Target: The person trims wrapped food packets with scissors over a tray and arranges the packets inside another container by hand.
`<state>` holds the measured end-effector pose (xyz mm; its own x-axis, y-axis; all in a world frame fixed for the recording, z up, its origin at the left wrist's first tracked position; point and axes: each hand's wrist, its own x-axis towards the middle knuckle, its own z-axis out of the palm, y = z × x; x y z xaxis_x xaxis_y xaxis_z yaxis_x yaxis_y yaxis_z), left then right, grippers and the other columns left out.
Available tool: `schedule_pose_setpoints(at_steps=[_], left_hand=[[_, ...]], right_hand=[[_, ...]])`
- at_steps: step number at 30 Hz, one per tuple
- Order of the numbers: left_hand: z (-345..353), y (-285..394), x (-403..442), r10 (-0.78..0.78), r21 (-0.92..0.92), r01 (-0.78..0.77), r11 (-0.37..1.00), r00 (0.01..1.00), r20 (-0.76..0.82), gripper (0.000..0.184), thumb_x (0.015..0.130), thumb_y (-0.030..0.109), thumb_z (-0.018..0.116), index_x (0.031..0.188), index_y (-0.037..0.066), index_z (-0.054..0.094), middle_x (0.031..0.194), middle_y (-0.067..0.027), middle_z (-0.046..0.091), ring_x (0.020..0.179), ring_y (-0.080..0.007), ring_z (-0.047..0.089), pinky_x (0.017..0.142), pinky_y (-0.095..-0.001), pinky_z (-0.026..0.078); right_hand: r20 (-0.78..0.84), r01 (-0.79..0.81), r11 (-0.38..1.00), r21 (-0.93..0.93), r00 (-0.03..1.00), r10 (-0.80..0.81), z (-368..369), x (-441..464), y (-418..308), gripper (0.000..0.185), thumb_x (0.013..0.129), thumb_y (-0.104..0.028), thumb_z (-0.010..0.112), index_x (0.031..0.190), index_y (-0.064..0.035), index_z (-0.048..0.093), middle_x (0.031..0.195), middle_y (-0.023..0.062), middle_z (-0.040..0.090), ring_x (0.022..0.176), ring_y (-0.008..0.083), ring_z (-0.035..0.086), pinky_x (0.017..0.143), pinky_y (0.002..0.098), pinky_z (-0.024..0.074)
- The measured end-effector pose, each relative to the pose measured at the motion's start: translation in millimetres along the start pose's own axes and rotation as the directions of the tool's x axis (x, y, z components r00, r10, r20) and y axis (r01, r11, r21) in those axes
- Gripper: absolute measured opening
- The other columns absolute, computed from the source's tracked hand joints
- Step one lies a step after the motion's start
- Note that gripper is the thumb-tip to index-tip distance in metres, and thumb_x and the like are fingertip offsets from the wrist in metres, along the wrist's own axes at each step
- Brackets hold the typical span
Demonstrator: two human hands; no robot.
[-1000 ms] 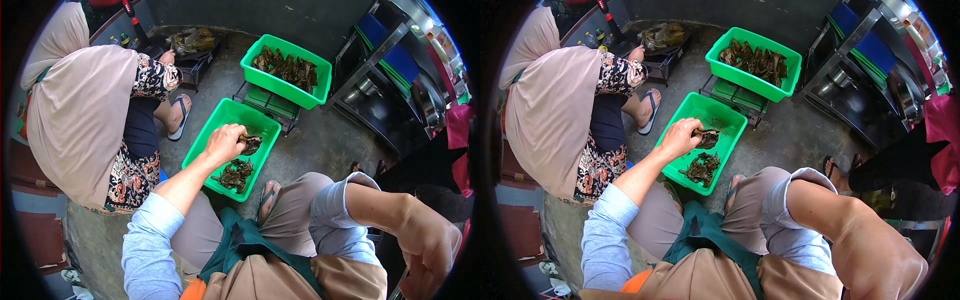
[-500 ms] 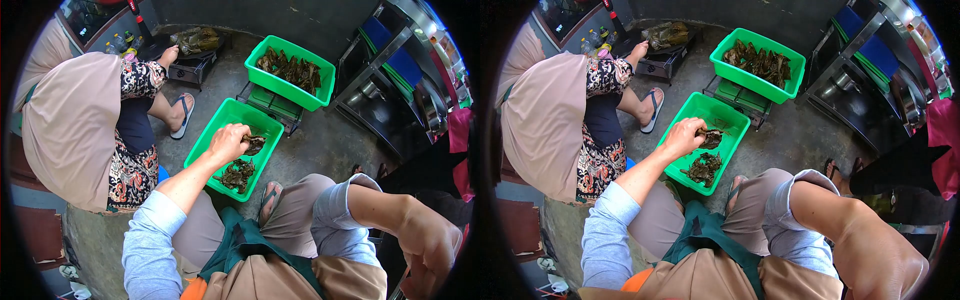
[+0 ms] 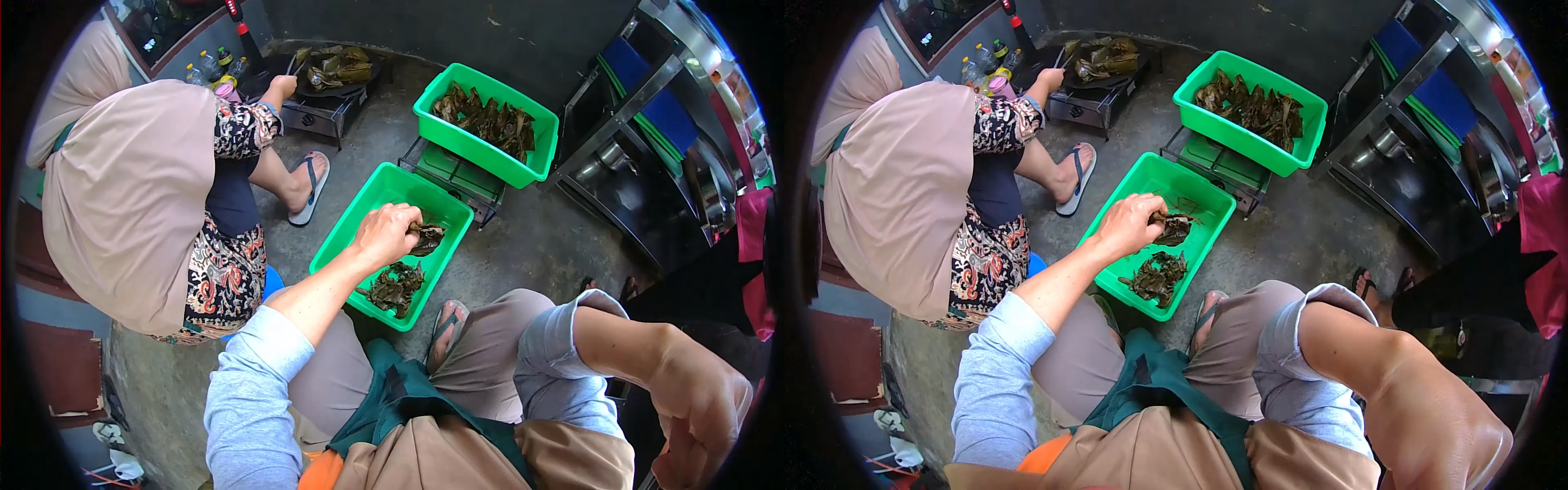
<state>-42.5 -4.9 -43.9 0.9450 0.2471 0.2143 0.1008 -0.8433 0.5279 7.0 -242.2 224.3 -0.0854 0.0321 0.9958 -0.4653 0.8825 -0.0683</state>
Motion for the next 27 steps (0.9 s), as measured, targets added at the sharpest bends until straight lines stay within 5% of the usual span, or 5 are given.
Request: schedule_pose_setpoints(at_steps=[5,15,20,23,27], left_hand=[[-2,1,1,0.001,-0.003,-0.001,1.0,1.0,-0.014,0.016,0.072,0.009,0.065,0.087,0.006,0.066,0.089,-0.0103,0.067,0.088,-0.033,0.063,0.078,-0.0451,0.05],[0,3,5,0.001,-0.003,-0.002,1.0,1.0,-0.019,0.017,0.071,0.009,0.065,0.088,0.007,0.066,0.089,-0.0101,0.067,0.088,-0.0332,0.063,0.078,-0.0452,0.051],[-3,2,6,0.002,-0.001,-0.002,1.0,1.0,-0.006,0.017,0.071,0.009,0.066,0.088,0.007,0.066,0.089,-0.0097,0.067,0.088,-0.0331,0.063,0.078,-0.0455,0.05],[-4,2,6,0.002,-0.012,-0.002,1.0,1.0,-0.013,0.017,0.071,0.009,0.066,0.088,0.007,0.065,0.088,-0.0095,0.066,0.087,-0.033,0.063,0.077,-0.0455,0.05],[-3,-1,5,0.003,-0.02,-0.004,1.0,1.0,-0.019,0.017,0.071,0.009,0.066,0.087,0.007,0.065,0.089,-0.0094,0.067,0.087,-0.0329,0.063,0.077,-0.0456,0.05]], right_hand=[[0.074,0.065,0.973,-0.222,0.996,-0.049,-1,-1,-16,0.028,0.064,0.019,0.05,0.054,-0.0073,0.054,0.05,-0.0012,0.042,0.05,0.0134,0.046,0.099,0.0448,0.0493],[-0.024,0.059,0.99,-0.128,0.998,-0.062,-2,4,-1,0.027,0.066,0.017,0.052,0.056,-0.0075,0.056,0.053,-0.001,0.047,0.055,0.0152,0.052,0.095,0.0426,0.0511],[0.172,-0.155,0.954,0.258,0.979,0.113,8,-10,-64,0.028,0.064,0.016,0.05,0.053,-0.0095,0.052,0.05,-0.0031,0.041,0.049,0.0128,0.045,0.095,0.0419,0.0515],[0.054,0.003,0.993,-0.117,0.999,0.003,-5,7,-8,0.028,0.064,0.015,0.049,0.052,-0.0102,0.049,0.05,-0.0042,0.038,0.047,0.0114,0.041,0.095,0.0421,0.0515],[0.058,0.061,0.996,-0.063,0.997,-0.057,-2,4,1,0.027,0.064,0.015,0.049,0.052,-0.0102,0.049,0.05,-0.0045,0.039,0.047,0.0111,0.041,0.095,0.042,0.0516]])
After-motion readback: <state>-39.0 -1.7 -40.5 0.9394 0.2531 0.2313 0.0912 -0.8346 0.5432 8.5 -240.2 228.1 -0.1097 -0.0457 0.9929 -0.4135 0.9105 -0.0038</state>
